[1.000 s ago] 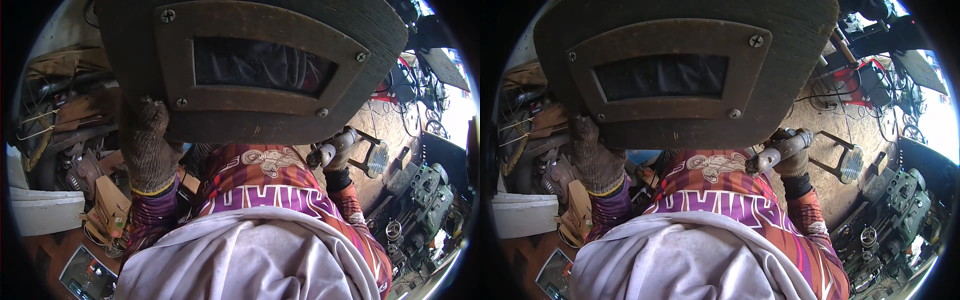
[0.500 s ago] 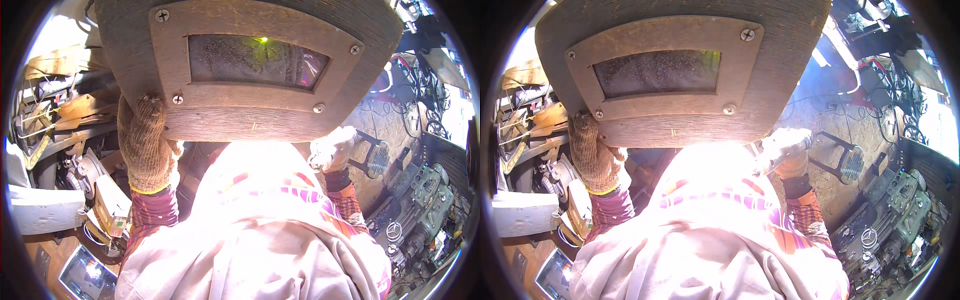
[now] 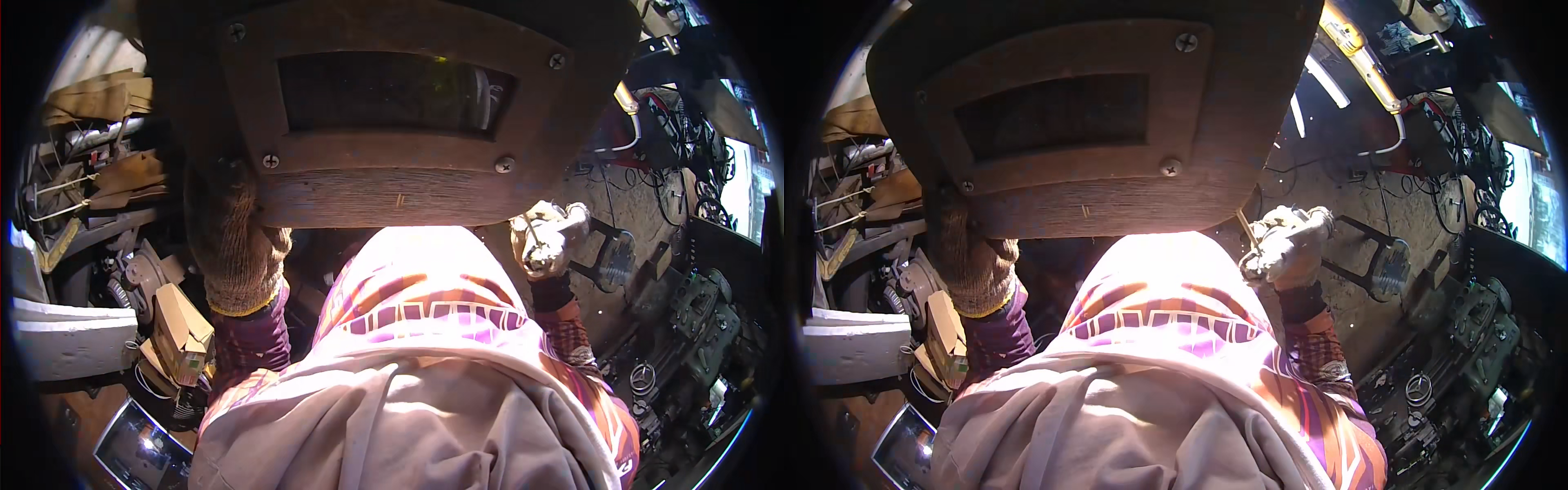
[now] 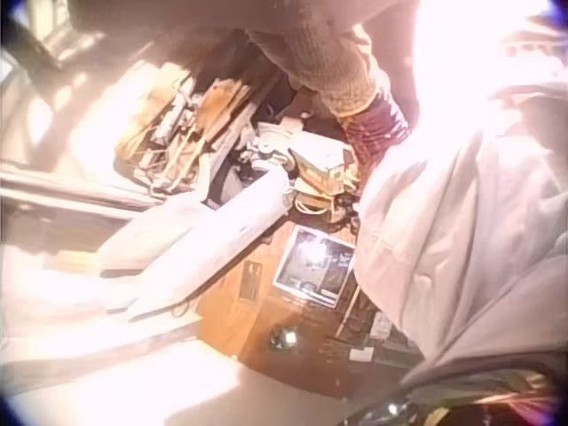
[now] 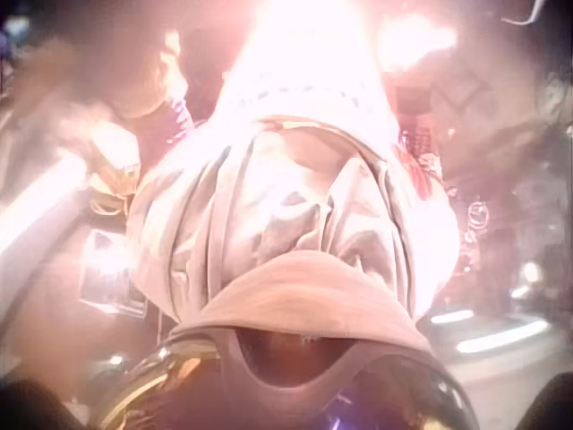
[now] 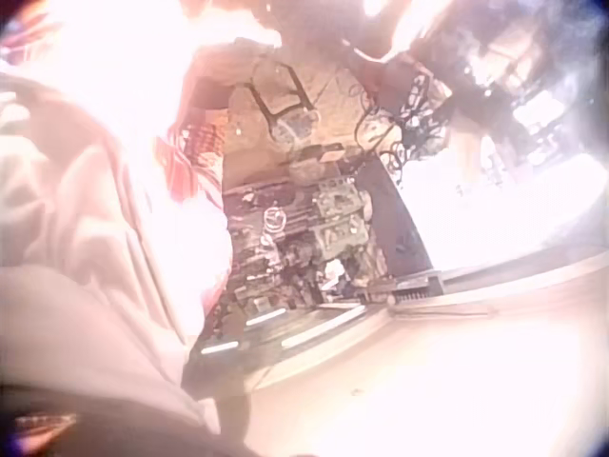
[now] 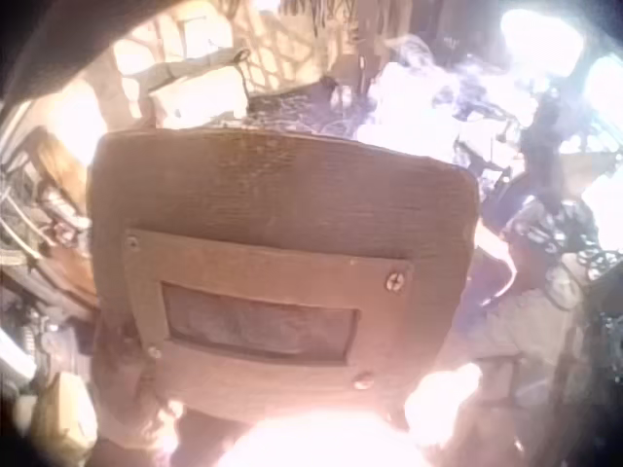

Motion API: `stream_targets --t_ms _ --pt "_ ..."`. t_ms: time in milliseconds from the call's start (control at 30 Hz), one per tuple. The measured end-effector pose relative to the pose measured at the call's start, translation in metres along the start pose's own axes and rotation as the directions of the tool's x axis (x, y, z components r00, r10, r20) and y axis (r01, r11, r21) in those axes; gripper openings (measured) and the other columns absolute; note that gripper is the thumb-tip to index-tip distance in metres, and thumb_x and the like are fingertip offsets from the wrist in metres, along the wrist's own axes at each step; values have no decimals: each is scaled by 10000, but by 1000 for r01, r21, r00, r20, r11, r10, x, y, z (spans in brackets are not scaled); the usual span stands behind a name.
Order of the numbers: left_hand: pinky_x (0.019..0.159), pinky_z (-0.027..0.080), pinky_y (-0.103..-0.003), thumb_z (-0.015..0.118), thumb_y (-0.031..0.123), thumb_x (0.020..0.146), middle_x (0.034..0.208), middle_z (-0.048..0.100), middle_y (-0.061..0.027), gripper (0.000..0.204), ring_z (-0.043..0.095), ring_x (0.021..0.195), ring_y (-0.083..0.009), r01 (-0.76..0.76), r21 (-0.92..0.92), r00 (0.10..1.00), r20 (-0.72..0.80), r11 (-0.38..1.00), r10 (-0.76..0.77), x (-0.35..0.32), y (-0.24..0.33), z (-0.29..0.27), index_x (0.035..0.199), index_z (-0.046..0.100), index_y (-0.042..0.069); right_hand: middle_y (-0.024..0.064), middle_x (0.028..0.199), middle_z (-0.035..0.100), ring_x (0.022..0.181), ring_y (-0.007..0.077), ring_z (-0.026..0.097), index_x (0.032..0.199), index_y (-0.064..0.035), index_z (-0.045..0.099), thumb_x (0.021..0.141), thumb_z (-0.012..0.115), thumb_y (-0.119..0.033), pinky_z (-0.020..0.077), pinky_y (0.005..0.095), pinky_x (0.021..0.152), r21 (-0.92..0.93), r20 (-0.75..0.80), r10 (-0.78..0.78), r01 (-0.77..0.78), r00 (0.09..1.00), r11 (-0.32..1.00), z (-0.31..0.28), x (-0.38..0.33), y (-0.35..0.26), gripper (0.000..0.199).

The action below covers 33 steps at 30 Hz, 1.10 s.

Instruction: The person welds components of a metal frame by hand while holding a protective mask, then uses a hammer to strike the welded joints.

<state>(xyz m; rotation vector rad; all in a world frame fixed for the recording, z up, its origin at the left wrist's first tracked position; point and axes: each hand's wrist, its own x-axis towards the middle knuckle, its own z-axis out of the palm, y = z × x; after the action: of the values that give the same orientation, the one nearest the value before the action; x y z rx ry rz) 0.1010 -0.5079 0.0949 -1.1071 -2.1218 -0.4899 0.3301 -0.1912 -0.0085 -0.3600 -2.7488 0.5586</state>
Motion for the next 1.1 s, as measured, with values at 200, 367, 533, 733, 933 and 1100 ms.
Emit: stream_targets --t_ms 200,367,533,733,933,1100 --pt "919 500 -420 575 405 913 1231 575 -191 525 587 1108 -346 186 92 982 -32 978 -184 -14 -35 -8 1274 526 26 92 914 621 843 178 608 1174 -1 488 877 626 -78 493 291 747 61 -115 111 -105 987 993 3 -15 16 336" --pt "945 479 -427 507 391 954 1247 566 -170 510 582 1116 -306 168 476 986 -84 863 -146 13 -45 -21 1316 487 33 40 946 601 983 193 563 1075 -28 563 926 536 -193 457 353 850 661 -41 537 -380 842 647 11 -20 11 224" --pt "840 534 -363 524 296 953 1148 625 -130 381 631 1001 -258 313 -931 514 333 -188 -790 -3 -91 -39 1233 547 37 43 960 613 946 190 583 1141 -34 547 823 654 -56 476 340 838 984 179 584 -146 792 -103 25 -35 26 337" --pt "839 555 -413 529 309 960 1198 614 -134 376 630 1030 -275 331 -933 141 200 -144 -970 33 -52 -20 1225 553 43 45 932 629 872 151 610 1135 -10 522 785 714 -47 484 283 796 687 97 500 -421 860 592 14 -22 -1 401" --pt "944 522 -474 622 294 907 1247 581 -164 444 601 1108 -302 338 -932 88 171 -132 -981 42 -31 -11 1257 528 37 96 860 650 747 159 619 1172 2 494 818 678 -71 493 284 659 741 136 531 -441 837 506 22 -18 -2 406" --pt "926 512 -401 648 292 897 1246 584 -133 434 581 1123 -254 351 -915 171 271 -198 -947 36 -28 -7 1233 555 33 124 817 647 653 154 591 1201 6 467 846 638 -66 470 275 568 809 123 527 -392 841 437 23 -12 -6 401"
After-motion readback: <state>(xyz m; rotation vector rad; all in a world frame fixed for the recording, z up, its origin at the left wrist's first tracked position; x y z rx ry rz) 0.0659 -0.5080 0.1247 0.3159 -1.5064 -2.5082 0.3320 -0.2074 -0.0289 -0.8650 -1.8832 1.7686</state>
